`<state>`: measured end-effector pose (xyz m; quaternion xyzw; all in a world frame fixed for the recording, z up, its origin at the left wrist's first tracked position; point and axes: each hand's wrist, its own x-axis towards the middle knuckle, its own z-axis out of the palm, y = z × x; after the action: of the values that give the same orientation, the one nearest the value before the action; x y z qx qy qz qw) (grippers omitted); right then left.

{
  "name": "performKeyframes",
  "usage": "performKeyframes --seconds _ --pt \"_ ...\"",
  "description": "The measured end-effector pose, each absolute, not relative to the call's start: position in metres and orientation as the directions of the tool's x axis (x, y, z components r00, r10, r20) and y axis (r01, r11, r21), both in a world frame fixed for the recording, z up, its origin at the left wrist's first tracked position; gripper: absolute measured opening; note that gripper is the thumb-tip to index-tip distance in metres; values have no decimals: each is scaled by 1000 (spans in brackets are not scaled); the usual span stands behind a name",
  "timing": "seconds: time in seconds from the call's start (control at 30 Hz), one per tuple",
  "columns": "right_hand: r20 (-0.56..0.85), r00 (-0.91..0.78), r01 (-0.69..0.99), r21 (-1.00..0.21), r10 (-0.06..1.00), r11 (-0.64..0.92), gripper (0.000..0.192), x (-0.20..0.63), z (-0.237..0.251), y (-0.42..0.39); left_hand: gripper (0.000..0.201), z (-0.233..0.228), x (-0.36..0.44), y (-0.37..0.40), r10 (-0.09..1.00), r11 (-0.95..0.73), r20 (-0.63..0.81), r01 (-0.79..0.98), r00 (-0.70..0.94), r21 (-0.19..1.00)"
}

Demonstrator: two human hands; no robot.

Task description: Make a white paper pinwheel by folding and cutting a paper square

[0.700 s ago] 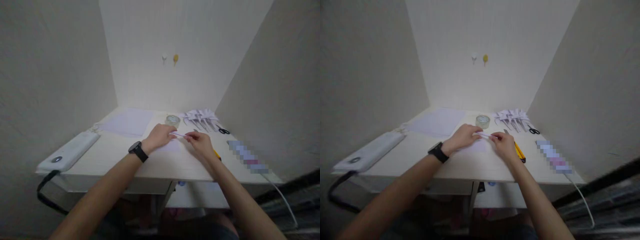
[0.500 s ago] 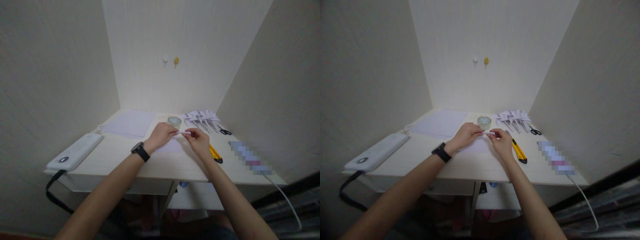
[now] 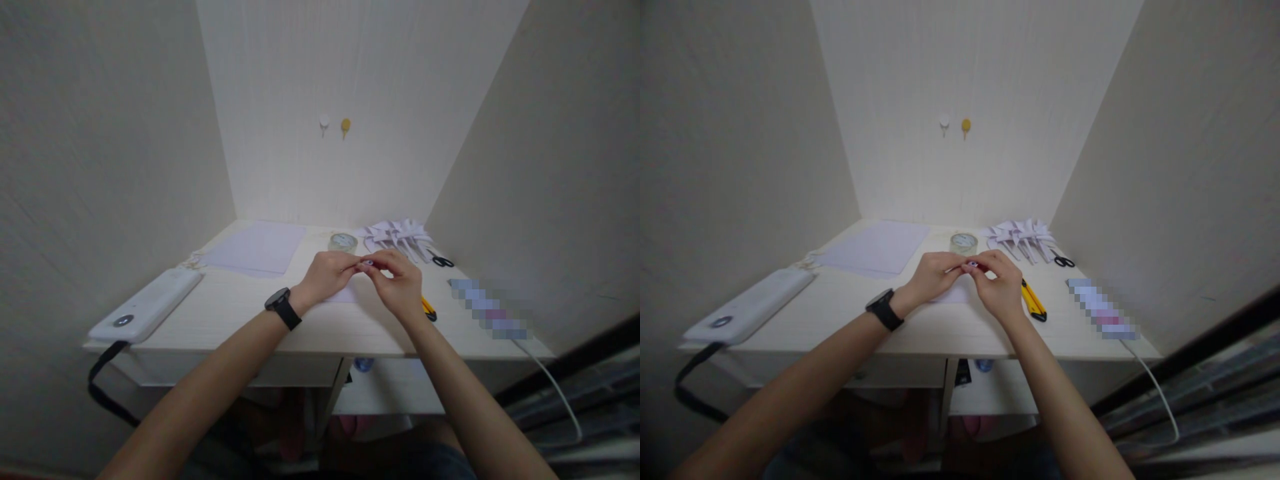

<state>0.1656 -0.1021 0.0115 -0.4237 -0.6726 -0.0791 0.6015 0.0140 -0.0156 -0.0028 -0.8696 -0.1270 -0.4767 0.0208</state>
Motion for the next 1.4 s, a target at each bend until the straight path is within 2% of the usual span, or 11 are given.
performKeyframes --seconds 0.27,0.47,0.67,0.8,1.07,1.3,1.4 --pt "879 14 683 -357 477 638 7 171 18 -108 21 1 15 -22 105 -986 894 160 436 38" --pt "890 -26 695 -311 455 648 6 173 19 -108 21 1 16 -21 120 -978 903 204 411 37" --pt "888 -32 723 -296 459 624 6 173 19 -109 18 3 17 -22 82 -981 904 196 419 -2" --pt "883 -18 757 -294 469 584 8 173 17 -108 17 4 17 -22 108 -982 902 184 418 32" --pt "852 27 781 -345 523 520 12 179 7 -106 16 2 15 -21 195 -966 833 246 517 74" --pt "838 121 714 -446 533 540 11 186 -8 -102 17 1 17 -24 192 -978 810 176 554 111" --pt "818 82 733 -437 569 522 12 191 -12 -102 19 3 15 -25 179 -980 777 183 603 84"
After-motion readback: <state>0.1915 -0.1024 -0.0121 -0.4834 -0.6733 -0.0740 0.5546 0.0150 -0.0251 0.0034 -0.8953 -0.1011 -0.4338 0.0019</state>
